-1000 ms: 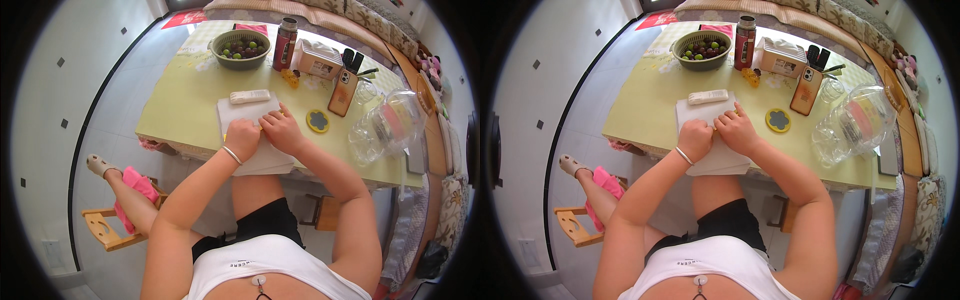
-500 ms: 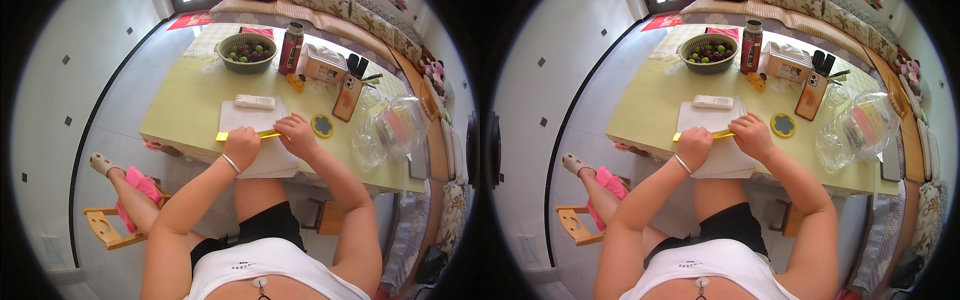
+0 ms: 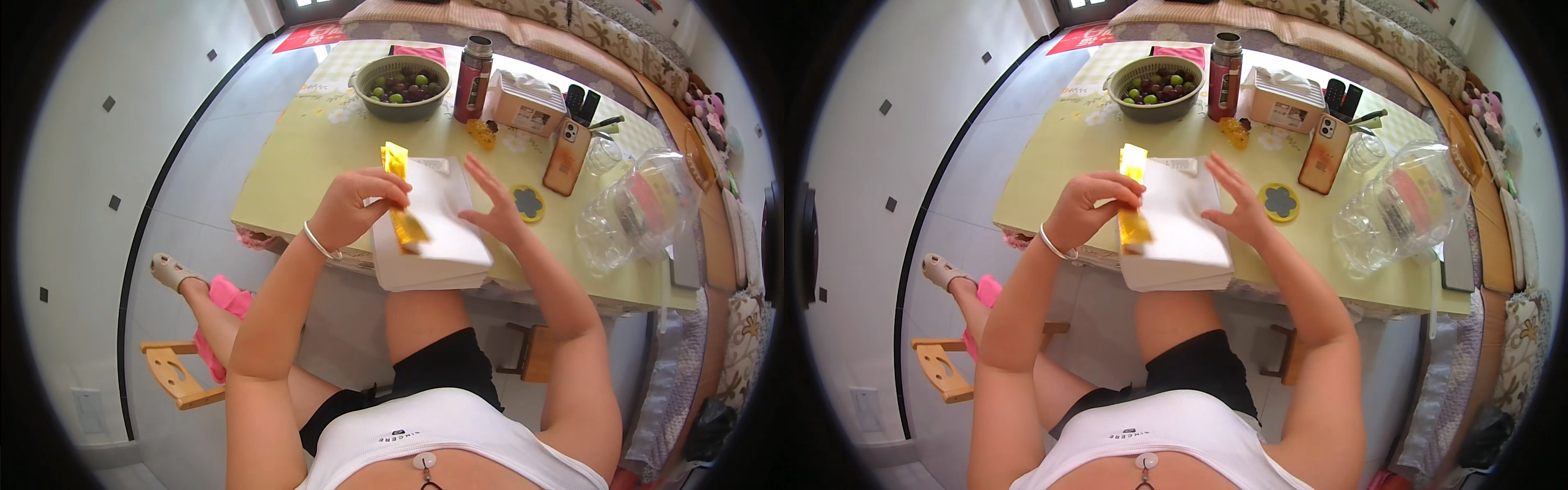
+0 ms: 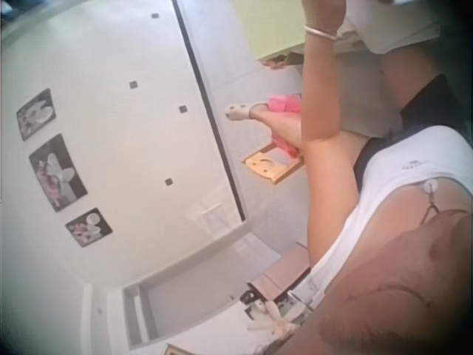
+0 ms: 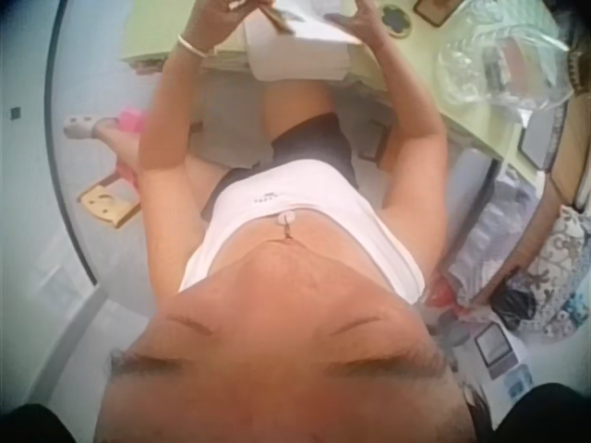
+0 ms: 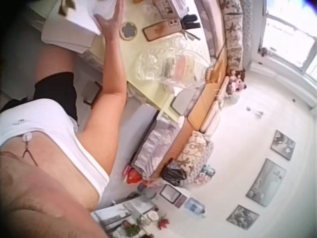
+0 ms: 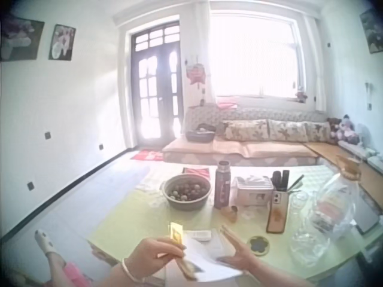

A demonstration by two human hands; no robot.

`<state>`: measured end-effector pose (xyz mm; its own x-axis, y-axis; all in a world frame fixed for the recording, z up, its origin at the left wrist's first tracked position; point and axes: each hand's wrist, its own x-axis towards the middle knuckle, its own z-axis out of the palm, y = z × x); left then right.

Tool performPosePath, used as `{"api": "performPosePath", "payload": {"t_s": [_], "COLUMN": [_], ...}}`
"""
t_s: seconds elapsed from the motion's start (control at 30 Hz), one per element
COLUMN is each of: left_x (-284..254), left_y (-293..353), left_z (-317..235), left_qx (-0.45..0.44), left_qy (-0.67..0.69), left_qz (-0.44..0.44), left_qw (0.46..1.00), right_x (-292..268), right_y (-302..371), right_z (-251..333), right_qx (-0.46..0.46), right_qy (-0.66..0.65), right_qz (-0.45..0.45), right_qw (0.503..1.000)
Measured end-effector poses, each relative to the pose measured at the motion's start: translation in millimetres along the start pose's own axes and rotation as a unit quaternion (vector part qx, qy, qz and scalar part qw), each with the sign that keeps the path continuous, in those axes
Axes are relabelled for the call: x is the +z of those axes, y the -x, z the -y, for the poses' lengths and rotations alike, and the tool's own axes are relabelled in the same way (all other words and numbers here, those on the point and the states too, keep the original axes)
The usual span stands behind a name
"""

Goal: The person sits at a table and folds a yellow sheet of paper into a triangular shape by hand. They repeatedly fold the paper, crease the edges, and place the finished pieces on the table.

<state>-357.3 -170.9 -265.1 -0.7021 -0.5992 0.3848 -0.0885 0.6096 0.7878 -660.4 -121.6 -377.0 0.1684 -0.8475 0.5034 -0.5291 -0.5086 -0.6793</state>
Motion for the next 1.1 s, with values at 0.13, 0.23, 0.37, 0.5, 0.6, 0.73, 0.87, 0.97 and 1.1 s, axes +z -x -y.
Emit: {"api": "performPosePath", "payload": {"t_s": [0.13, 0.23, 0.37, 0.5, 0.6, 0.73, 0.87, 0.97, 1.1], "left_x": [2.8, 14.6, 25.6, 33.4, 48.1, 68.8, 76.0, 80.8, 78.4], "left_y": [17.8, 18.5, 13.9, 1.7, -3.7, 16.4, 46.2, 70.5, 91.7], "left_z": [48.5, 69.6, 77.7, 85.5, 81.6, 60.1, 31.4, 20.0, 31.7], "left_qx": [-0.091, -0.157, -0.187, -0.106, -0.032, 0.043, 0.09, 0.067, 0.013], "left_qy": [0.119, 0.185, 0.144, -0.033, -0.212, -0.363, -0.356, -0.382, -0.406], "left_qz": [0.065, 0.076, 0.082, 0.099, 0.101, 0.068, 0.054, 0.083, 0.093], "left_qw": [0.987, 0.967, 0.968, 0.989, 0.972, 0.928, 0.929, 0.918, 0.909], "right_x": [-5.2, -4.4, -7.2, -3.6, -1.4, -0.1, 2.3, 3.8, 3.7], "right_y": [12.2, 19.5, 21.9, 23.3, 27.2, 31.3, 29.3, 30.4, 29.0], "right_z": [42.3, 54.1, 62.1, 65.5, 64.5, 72.5, 80.3, 83.7, 90.0], "right_qx": [-0.097, -0.11, -0.079, -0.083, -0.091, -0.109, -0.11, -0.118, -0.107], "right_qy": [0.19, 0.219, 0.159, 0.178, 0.204, 0.247, 0.297, 0.324, 0.308], "right_qz": [0.121, 0.207, 0.241, 0.274, 0.275, 0.247, 0.255, 0.254, 0.251], "right_qw": [0.97, 0.947, 0.954, 0.942, 0.935, 0.931, 0.914, 0.904, 0.912]}}
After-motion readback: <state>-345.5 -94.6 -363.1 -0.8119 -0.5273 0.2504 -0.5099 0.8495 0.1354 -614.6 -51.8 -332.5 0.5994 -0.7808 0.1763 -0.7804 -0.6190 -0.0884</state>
